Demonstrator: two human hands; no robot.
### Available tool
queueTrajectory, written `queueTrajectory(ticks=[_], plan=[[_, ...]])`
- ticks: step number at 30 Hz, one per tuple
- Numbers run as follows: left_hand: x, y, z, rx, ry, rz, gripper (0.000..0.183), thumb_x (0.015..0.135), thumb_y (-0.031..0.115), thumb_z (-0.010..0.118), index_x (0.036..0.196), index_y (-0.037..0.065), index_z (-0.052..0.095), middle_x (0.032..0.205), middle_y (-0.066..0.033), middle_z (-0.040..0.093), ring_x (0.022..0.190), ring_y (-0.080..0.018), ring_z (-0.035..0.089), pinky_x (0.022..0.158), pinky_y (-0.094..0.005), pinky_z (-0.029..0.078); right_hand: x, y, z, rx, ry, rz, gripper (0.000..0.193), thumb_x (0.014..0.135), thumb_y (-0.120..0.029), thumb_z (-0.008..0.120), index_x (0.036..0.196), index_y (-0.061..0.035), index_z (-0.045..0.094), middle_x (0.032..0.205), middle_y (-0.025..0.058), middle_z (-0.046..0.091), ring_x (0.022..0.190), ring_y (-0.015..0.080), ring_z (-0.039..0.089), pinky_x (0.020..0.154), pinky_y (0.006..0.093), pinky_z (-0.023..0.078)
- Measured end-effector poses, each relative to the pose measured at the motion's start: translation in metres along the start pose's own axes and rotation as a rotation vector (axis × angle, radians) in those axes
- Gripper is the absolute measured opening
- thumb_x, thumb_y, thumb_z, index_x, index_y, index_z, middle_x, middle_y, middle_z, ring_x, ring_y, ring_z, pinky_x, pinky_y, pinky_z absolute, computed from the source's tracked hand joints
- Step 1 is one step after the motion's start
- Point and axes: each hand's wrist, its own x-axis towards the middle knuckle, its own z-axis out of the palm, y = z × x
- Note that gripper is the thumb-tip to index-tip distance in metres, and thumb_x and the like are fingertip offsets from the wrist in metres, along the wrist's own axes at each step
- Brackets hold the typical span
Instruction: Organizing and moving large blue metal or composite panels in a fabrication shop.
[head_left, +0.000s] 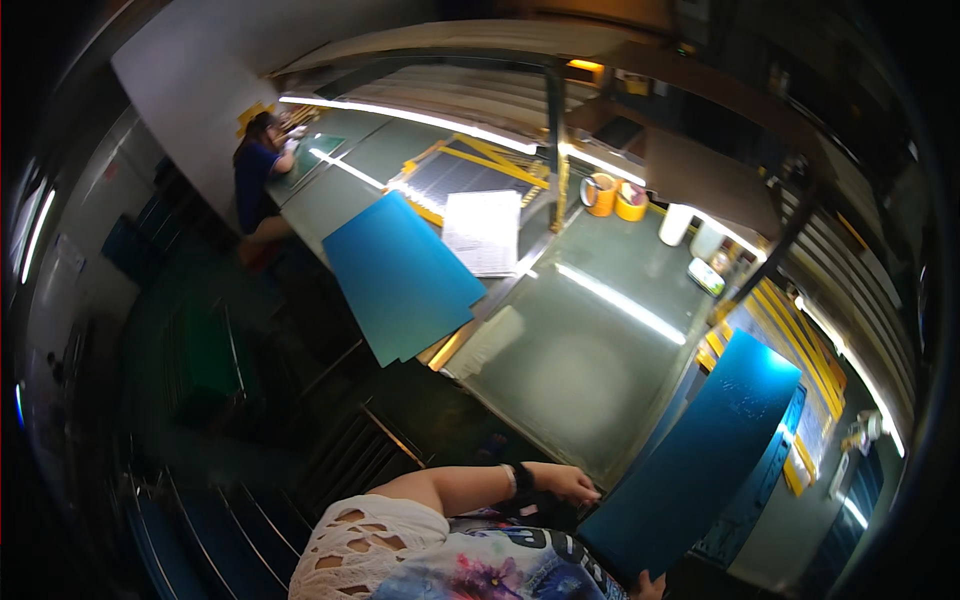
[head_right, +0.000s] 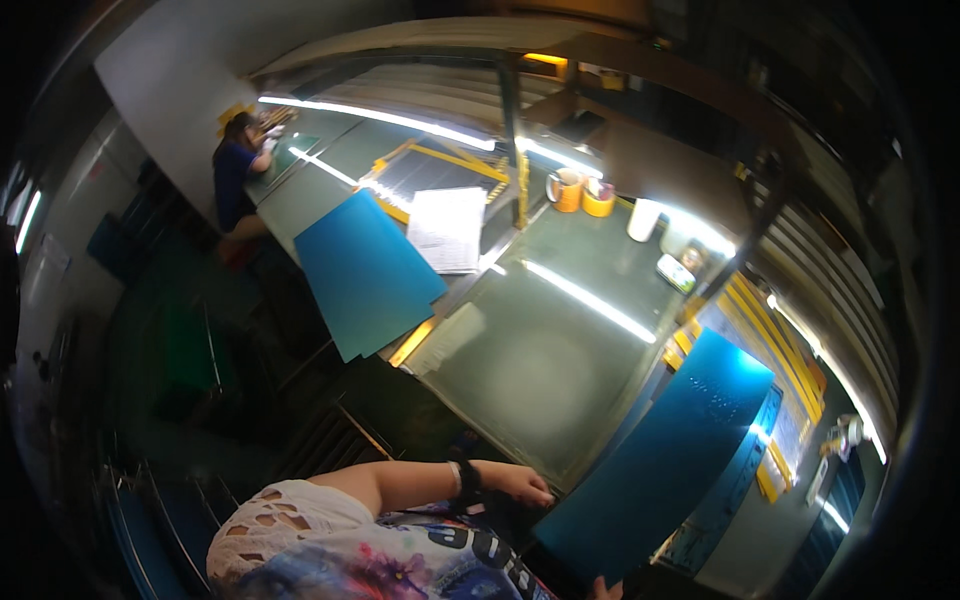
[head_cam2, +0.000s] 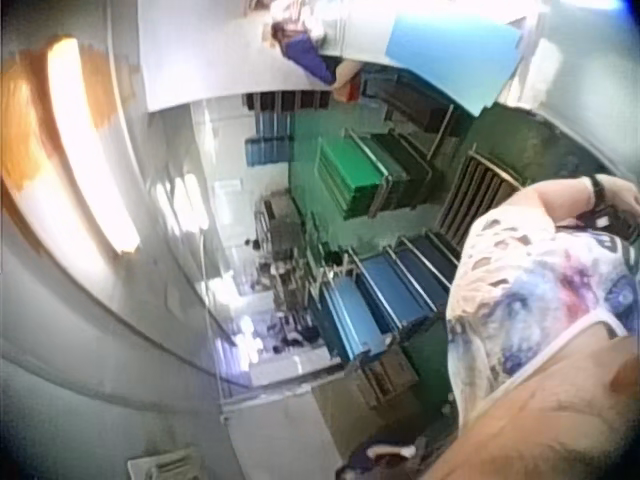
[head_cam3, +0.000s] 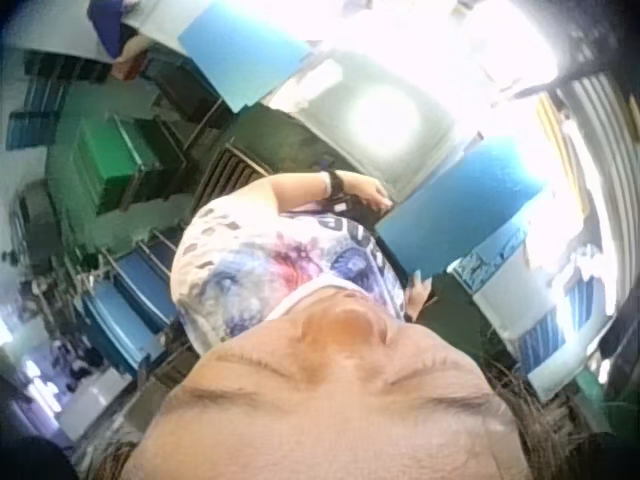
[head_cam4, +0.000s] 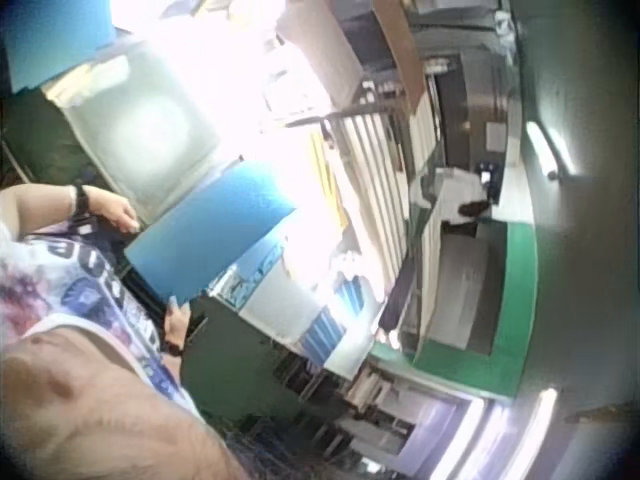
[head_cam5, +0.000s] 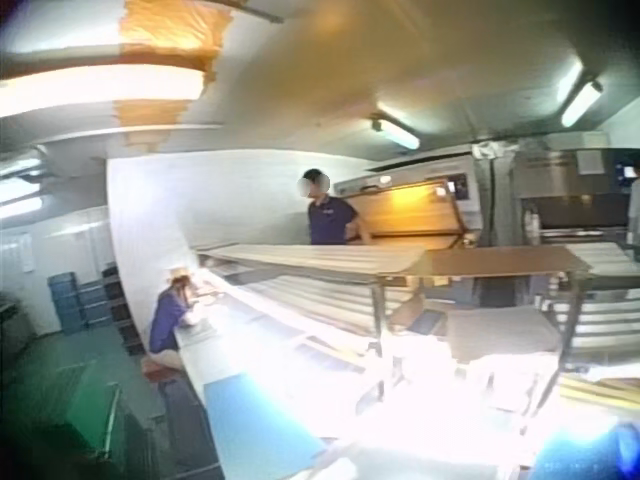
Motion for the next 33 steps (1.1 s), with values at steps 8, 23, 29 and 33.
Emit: queueTrajectory(ticks=[8, 23, 29, 33], plan=[[-0.185, -0.125, -0.141, -0.614, 1.632, 0.266, 0.028, 0.09, 0.03, 0.053, 0.085, 0.004, 0.061, 0.068, -0.0065, 0.06, 0.059, -0.0148, 0.057, 0.055, -0.0285, 0.046, 0.144, -0.138, 0.116, 0.239, -0.424, -0.081, 0.03, 0.076, 0.0, 0.054, 0.106, 0.0054, 0.056, 0.097, 0.0039, 0.061, 0.088, 0.0137, 0.055, 0.08, 0.0264, 0.042], [-0.296, -0.213, -0.31, -1.307, 1.399, 0.531, 0.06, 0.078, 0.056, 0.06, 0.107, 0.004, 0.053, 0.098, -0.0083, 0.061, 0.09, -0.0196, 0.06, 0.08, -0.0373, 0.047, 0.334, -0.29, 0.499, 0.076, -1.017, 0.244, 0.031, 0.087, -0.009, 0.057, 0.115, 0.0023, 0.051, 0.112, 0.0094, 0.057, 0.099, 0.0197, 0.057, 0.086, 0.0359, 0.047], [-0.286, -0.174, -0.319, -1.112, 1.605, 0.449, 0.046, 0.074, 0.019, 0.076, 0.11, -0.003, 0.055, 0.101, -0.0088, 0.062, 0.086, -0.0183, 0.06, 0.078, -0.0294, 0.048, 0.408, -0.33, 0.494, -0.856, -0.344, -0.434, 0.046, 0.073, -0.03, 0.073, 0.103, 0.0008, 0.057, 0.094, 0.0158, 0.06, 0.085, 0.0273, 0.058, 0.071, 0.0371, 0.047], [-0.278, -0.176, -0.324, -1.155, 1.596, 0.362, 0.04, 0.073, 0.013, 0.076, 0.106, -0.002, 0.057, 0.099, -0.0091, 0.062, 0.085, -0.0182, 0.06, 0.075, -0.0299, 0.049, 0.509, -0.333, 0.494, -0.418, 0.106, -0.464, 0.055, 0.07, -0.03, 0.076, 0.106, 0.0045, 0.052, 0.09, 0.0157, 0.06, 0.082, 0.0263, 0.058, 0.074, 0.0349, 0.047]])
